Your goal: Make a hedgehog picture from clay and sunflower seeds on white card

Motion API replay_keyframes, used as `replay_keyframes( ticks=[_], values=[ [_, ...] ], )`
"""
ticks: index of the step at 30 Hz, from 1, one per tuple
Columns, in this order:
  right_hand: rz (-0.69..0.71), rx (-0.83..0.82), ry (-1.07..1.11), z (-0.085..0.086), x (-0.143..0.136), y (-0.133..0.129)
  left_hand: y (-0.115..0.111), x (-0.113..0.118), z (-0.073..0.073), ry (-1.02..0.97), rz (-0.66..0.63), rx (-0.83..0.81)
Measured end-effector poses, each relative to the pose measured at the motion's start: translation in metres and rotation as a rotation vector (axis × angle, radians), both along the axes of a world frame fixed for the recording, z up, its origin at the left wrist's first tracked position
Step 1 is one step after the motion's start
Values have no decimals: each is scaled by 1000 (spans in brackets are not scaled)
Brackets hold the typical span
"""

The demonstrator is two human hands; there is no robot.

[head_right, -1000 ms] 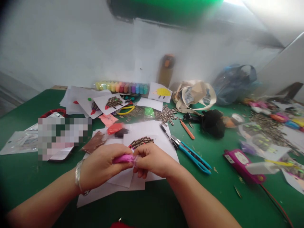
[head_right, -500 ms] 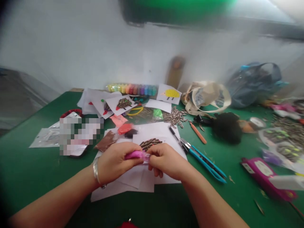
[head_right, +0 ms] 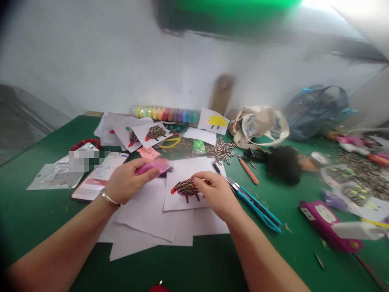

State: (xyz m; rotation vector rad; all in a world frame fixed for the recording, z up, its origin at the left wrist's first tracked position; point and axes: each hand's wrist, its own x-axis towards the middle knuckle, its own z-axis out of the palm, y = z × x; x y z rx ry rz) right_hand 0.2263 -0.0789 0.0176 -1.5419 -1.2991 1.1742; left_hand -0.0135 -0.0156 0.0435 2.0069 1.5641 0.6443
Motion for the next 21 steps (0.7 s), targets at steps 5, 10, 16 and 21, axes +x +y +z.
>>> replay_keyframes(
  ticks=[5,10,16,21],
  values=[
    [-55,-1,53,-1,1,1,5,-2,-6,65,-2,51],
    [-50,-31,114,3,-3,1,10,-4,-14,209,-19,134],
    [-39,-51,261,2,-7,3,19,-5,-25,339,39,178],
    [-40,-18,328,-4,-7,5,24,-7,-29,381,47,167]
  ],
)
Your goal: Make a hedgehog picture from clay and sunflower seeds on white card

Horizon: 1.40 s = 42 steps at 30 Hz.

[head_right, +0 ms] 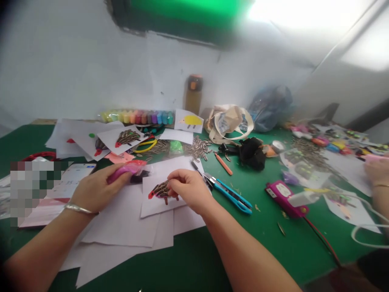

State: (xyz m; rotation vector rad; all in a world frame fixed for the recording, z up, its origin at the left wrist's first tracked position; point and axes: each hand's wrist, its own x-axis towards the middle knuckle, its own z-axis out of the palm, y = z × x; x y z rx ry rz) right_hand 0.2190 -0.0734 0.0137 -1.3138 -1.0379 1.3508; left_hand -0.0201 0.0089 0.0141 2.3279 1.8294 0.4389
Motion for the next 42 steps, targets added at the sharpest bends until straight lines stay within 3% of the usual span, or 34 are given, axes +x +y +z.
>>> replay_keyframes(
  ticks=[14,24,34,42],
  values=[
    [-51,65,-155,3,4,-1,-3,-1,-2,0,-67,36],
    [-84,47,-198,-11,5,-1,-9,2,-1,-16,-80,49],
    [-54,98,-553,6,5,-7,-13,0,-2,-87,-161,261],
    [-87,91,-392,-10,6,-3,-8,-2,-4,-36,-108,161]
  ],
)
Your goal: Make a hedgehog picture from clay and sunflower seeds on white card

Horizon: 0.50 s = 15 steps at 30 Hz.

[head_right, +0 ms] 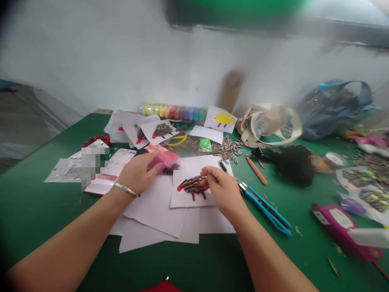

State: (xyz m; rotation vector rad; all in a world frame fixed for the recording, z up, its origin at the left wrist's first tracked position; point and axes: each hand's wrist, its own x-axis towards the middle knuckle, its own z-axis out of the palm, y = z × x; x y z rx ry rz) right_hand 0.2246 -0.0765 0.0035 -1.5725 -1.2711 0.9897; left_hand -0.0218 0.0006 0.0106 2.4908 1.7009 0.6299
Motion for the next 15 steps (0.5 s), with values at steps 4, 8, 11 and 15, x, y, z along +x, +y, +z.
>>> replay_keyframes(
  ticks=[4,8,11,15],
  values=[
    [7,-25,-44,6,-2,0,5,-2,-4,-13,-4,40],
    [-12,20,-155,8,0,0,7,-3,-10,-35,-56,161],
    [-8,47,-138,3,2,2,4,-2,-8,-58,-66,264],
    [4,-4,-86,0,2,2,-7,5,2,-141,-144,315]
  ],
)
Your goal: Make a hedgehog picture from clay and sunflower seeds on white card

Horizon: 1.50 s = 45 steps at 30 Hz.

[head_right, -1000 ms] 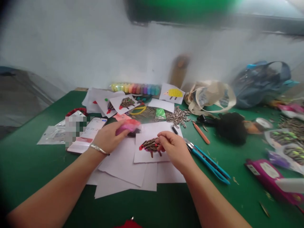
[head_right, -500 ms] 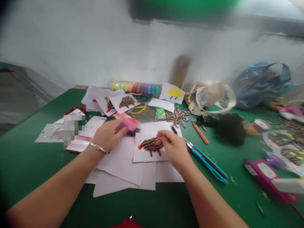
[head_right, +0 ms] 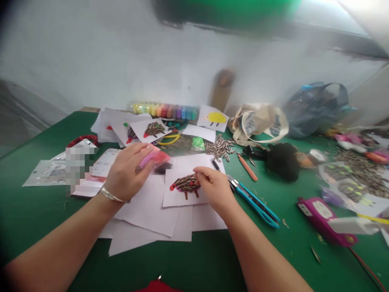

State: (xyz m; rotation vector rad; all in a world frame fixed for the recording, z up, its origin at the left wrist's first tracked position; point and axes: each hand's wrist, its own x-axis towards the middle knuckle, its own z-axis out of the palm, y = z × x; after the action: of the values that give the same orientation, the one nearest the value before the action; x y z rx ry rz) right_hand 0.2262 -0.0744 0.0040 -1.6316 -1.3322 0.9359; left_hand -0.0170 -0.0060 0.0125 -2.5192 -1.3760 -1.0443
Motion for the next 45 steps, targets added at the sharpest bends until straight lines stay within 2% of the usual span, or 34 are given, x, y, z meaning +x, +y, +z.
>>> replay_keyframes(
  ticks=[3,8,13,17,23,28,33,42,45],
  values=[
    [10,1,-87,4,-1,-1,-12,8,4,-41,-109,0],
    [-47,99,-189,5,3,1,-27,24,-5,-28,-320,11],
    [-51,118,-222,-10,8,6,-30,33,-11,117,-423,-206],
    [-21,134,-328,-19,11,9,-29,34,-12,198,-430,-299],
    [62,251,-493,-25,13,14,-28,35,-18,227,-421,-293],
    [134,270,-620,-30,12,17,-28,35,-19,244,-411,-293],
    [152,240,-753,-23,9,12,-28,36,-18,279,-400,-322],
    [248,265,-830,-12,6,5,-29,37,-18,312,-389,-317],
    [236,249,-821,-11,7,4,-29,36,-20,309,-393,-311]
  ],
)
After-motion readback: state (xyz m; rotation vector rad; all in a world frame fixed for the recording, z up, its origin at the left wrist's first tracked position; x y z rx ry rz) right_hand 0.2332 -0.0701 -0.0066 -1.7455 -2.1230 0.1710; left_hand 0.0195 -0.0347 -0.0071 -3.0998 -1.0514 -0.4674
